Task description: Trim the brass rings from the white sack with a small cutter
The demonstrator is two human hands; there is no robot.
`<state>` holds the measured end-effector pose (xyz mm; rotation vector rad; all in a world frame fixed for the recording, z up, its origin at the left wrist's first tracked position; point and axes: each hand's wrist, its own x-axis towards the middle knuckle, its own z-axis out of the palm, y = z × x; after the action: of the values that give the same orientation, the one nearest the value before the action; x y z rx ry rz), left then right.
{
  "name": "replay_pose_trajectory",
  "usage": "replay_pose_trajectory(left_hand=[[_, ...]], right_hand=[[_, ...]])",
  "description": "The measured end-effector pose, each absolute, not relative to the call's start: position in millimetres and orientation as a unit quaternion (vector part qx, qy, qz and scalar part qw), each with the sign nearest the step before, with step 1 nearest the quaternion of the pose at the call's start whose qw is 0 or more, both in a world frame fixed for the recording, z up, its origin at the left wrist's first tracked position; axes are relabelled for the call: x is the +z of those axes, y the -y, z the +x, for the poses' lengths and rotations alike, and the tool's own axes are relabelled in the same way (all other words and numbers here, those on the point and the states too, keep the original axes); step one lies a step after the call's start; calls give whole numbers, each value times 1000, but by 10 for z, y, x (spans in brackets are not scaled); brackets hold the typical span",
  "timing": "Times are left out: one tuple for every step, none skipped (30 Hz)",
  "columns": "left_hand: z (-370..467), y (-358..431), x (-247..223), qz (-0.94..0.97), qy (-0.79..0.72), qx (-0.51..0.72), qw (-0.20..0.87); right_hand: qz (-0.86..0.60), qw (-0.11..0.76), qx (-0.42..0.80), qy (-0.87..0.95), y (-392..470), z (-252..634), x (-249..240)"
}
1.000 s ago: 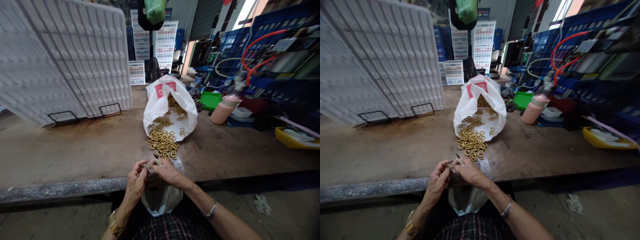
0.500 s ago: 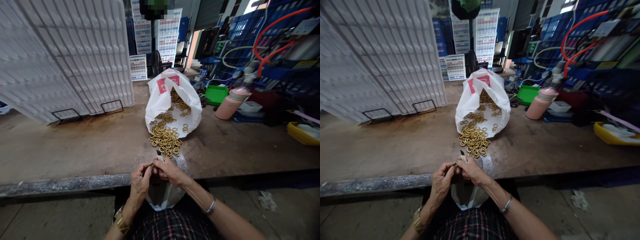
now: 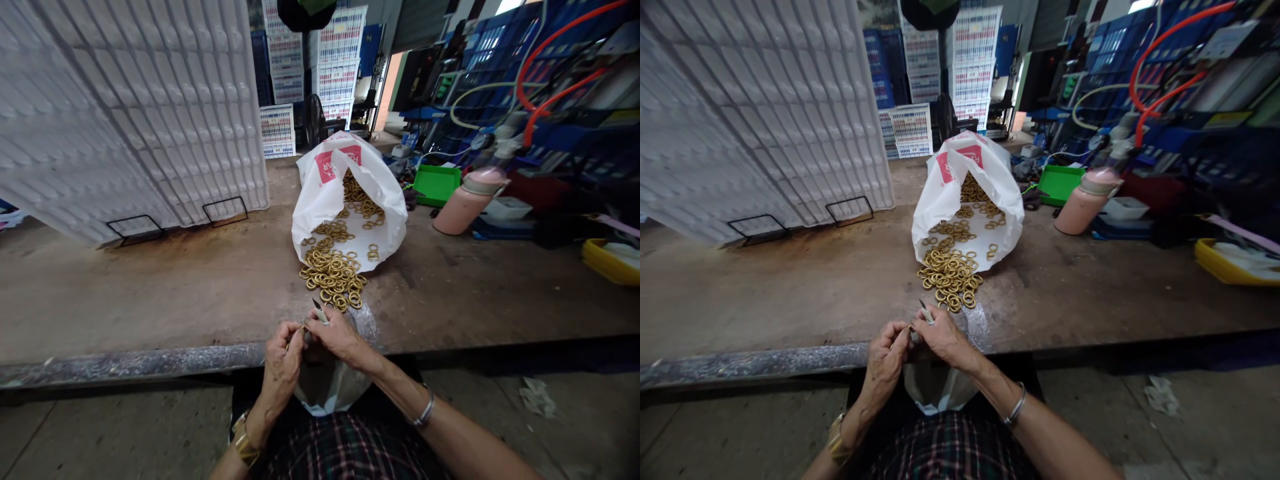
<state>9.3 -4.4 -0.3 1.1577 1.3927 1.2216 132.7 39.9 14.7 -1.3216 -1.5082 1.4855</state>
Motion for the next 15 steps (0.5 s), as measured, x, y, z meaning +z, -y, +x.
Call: replay_pose_trajectory(left_hand=[[95,46,-6,458,-564,495,476],[97,47,-7,444,-561,492,496],[98,46,-4,429,-559,487,516],[98,45,1,413,-556,480,538],[96,43,8,399,-554,473,557],[94,40,15,388,-551,467,573],[90,36,21,381,-548,462,584],[86,33,24,378,-545,458,591],[81,30,24,376,-542,456,597],[77,28,19,376,-539,453,602],[72,27,11,376,-535,452,607],[67,27,0,376,-529,452,612],[62,29,-11,376,-523,451,617],[56,32,-22,376,-517,452,622],[50,36,-31,377,-510,453,626]], right_hand=[[-504,317,564,573,-397,1323,154],[-504,315,565,572,-395,1321,157],[-505,313,566,571,-395,1320,158],[-505,311,568,571,-394,1321,156],[-506,308,569,570,-394,1324,152],[-509,306,567,571,-395,1327,148],[-510,304,565,572,-395,1330,143],[-512,302,563,574,-395,1332,137],[-512,301,560,577,-396,1334,132],[-510,300,559,580,-397,1335,126],[-508,300,558,583,-398,1335,121],[-504,302,558,586,-401,1333,118],[-501,304,557,588,-403,1331,116],[-499,306,556,590,-405,1327,116],[-498,309,555,590,-408,1323,118]])
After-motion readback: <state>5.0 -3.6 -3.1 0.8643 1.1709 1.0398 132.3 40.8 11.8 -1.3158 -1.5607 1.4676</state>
